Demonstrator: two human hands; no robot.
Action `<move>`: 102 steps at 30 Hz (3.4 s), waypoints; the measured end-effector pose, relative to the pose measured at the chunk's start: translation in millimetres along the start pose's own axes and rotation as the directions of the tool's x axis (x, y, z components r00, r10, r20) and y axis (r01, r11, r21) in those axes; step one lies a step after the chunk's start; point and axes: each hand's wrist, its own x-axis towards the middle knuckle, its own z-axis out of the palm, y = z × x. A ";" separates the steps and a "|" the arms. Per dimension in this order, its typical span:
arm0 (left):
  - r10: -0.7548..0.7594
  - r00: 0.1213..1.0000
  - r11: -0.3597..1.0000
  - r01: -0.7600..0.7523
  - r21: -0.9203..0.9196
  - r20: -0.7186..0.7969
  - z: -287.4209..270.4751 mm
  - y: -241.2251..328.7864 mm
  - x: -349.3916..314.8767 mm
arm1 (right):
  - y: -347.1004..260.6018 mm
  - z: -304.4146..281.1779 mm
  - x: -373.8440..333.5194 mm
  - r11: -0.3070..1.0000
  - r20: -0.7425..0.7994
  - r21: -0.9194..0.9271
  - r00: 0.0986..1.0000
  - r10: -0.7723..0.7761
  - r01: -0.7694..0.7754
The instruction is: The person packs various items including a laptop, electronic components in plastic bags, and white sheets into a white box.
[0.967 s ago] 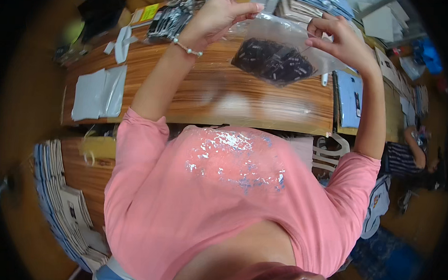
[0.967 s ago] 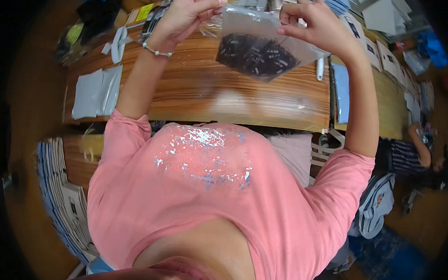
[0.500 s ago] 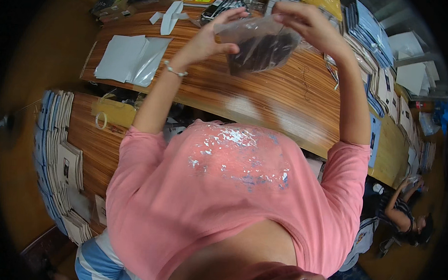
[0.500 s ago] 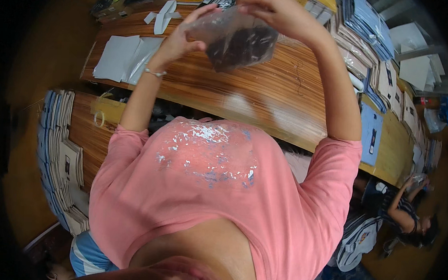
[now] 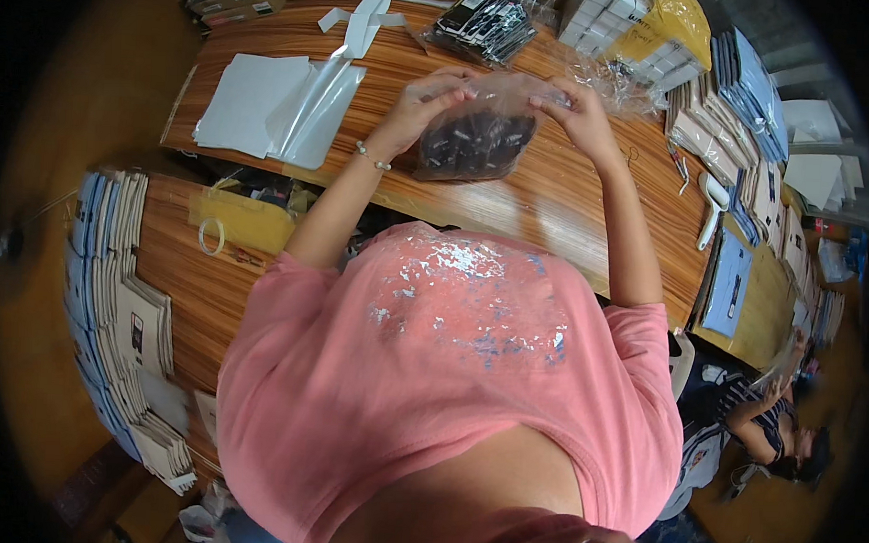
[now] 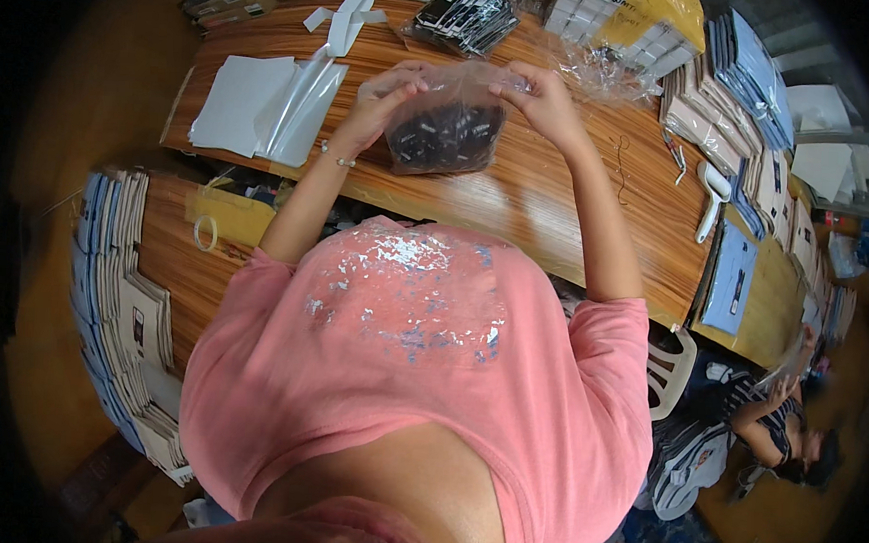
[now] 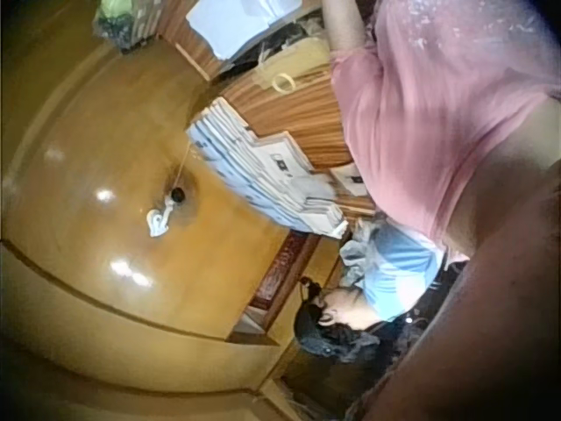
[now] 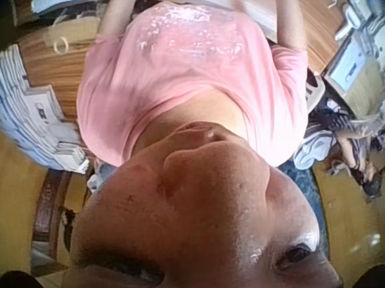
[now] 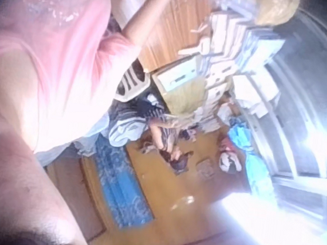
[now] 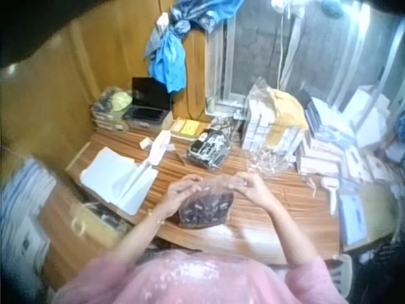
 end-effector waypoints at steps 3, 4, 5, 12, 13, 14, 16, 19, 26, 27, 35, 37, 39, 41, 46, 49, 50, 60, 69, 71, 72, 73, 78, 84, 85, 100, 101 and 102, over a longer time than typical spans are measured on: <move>-0.020 0.991 0.984 0.042 -0.171 0.130 -23.7 6.3 -4.7 | -30.1 9.5 -2.6 0.994 -0.011 0.104 0.999 0.031 -0.030; 0.033 0.989 0.976 -0.002 -0.216 0.141 -20.9 7.0 -2.4 | -30.7 14.3 -3.5 0.985 -0.009 0.169 0.999 0.033 -0.031; 0.084 0.985 0.964 -0.043 -0.261 0.149 -14.6 7.7 0.6 | -30.2 19.3 -3.4 0.972 -0.008 0.234 0.999 0.034 -0.031; 0.071 0.929 0.795 -0.273 0.541 0.364 18.2 -20.3 12.6 | -48.2 59.4 0.3 0.976 -0.130 -0.155 0.976 -0.175 0.154; 0.007 0.942 0.902 -0.151 0.405 0.336 14.7 -33.3 13.0 | -52.7 57.0 -1.8 0.979 -0.174 -0.164 0.974 -0.147 0.118; -0.065 0.946 0.967 -0.019 0.255 0.318 12.2 -46.0 13.7 | -54.5 54.7 -2.9 0.982 -0.217 -0.170 0.969 -0.120 0.083; -0.159 0.967 0.976 0.124 0.178 0.201 20.1 -39.7 15.3 | -41.6 49.7 -12.1 0.997 -0.279 0.083 0.960 0.017 0.006; -0.214 0.968 0.973 0.200 0.112 0.133 33.0 -18.0 17.4 | -9.5 64.0 -26.8 0.958 -0.247 0.284 0.961 0.120 -0.046; 0.090 0.892 0.670 -0.384 0.636 0.444 39.5 1.1 10.7 | 44.9 132.4 -30.8 0.924 -0.154 0.380 0.982 0.107 -0.041; 0.046 0.907 0.678 -0.336 0.653 0.419 33.1 6.1 7.1 | 47.0 135.9 -27.6 0.940 -0.160 0.340 0.985 0.069 -0.011; -0.095 0.979 0.953 0.037 0.301 0.182 2.9 -17.9 -37.8 | 1.8 141.0 -8.4 0.957 -0.248 -0.187 0.932 -0.263 0.221; -0.067 0.997 0.994 0.063 0.088 0.038 9.5 -29.7 -48.6 | -19.4 124.1 1.4 0.913 -0.155 -0.233 0.914 -0.375 0.335; 0.022 0.967 0.895 -0.132 0.426 0.255 5.1 -41.4 -58.3 | -31.5 113.0 9.4 0.896 -0.056 -0.148 0.900 -0.431 0.420; 0.056 0.942 0.804 -0.239 0.545 0.329 2.4 -52.5 -64.4 | -31.4 113.1 21.6 0.865 0.184 -0.027 0.853 -0.488 0.500; 0.202 0.973 0.841 -0.231 0.489 0.112 9.1 -55.7 -66.5 | -48.3 94.0 45.6 0.925 0.580 0.060 0.741 -0.339 0.376; -0.178 0.980 0.775 0.085 0.626 0.088 16.5 -28.0 -44.7 | -40.5 59.6 74.9 0.965 0.682 0.196 0.682 -0.263 0.176; -0.372 0.925 0.685 0.221 0.694 0.072 16.9 -19.1 -34.1 | -27.5 53.6 83.4 0.975 0.647 0.193 0.733 -0.210 0.109; -0.146 0.956 0.821 -0.027 0.571 0.255 10.7 -55.5 -44.9 | 43.1 82.6 121.6 0.986 0.193 -0.154 0.981 -0.029 0.060; -0.439 0.894 0.880 0.407 0.244 0.088 -2.1 -17.0 -23.5 | 28.6 111.4 103.8 0.876 0.502 0.293 0.841 0.200 -0.383; -0.393 0.920 0.853 0.369 0.368 -0.012 -6.8 -38.2 -33.7 | 15.5 98.5 105.7 0.769 0.543 0.538 0.840 -0.004 -0.345; -0.173 0.984 0.805 0.171 0.568 -0.052 -8.9 -63.8 -44.4 | 7.0 93.5 106.3 0.689 0.537 0.645 0.837 -0.100 -0.332; -0.173 0.985 0.671 0.119 0.731 -0.001 -11.5 -99.8 -48.0 | -1.4 95.1 106.8 0.730 0.574 0.622 0.799 -0.179 -0.284; -0.126 0.992 0.877 0.111 0.467 0.002 -35.2 -81.4 -34.1 | -21.8 109.3 99.5 0.893 0.582 0.413 0.806 -0.107 -0.180; -0.448 0.751 0.878 0.267 0.397 0.485 -71.7 -33.7 11.0 | -12.4 118.3 82.3 0.655 0.303 0.691 0.945 0.121 -0.305; -0.405 0.707 0.907 0.229 0.354 0.580 -89.0 -25.9 19.6 | -11.0 118.8 75.6 0.536 0.291 0.773 0.941 0.176 -0.339; 0.429 0.592 0.474 0.495 0.728 -0.682 -429.7 -81.4 180.0 | -31.8 121.9 53.4 0.490 0.369 0.689 0.840 0.397 -0.534; 0.391 0.599 0.411 0.565 0.715 -0.698 -433.0 -84.6 179.6 | -34.0 122.5 54.8 0.477 0.364 0.691 0.831 0.421 -0.544; 0.353 0.602 0.347 0.627 0.697 -0.717 -437.7 -88.2 179.9 | -34.7 122.7 56.5 0.466 0.357 0.690 0.821 0.446 -0.554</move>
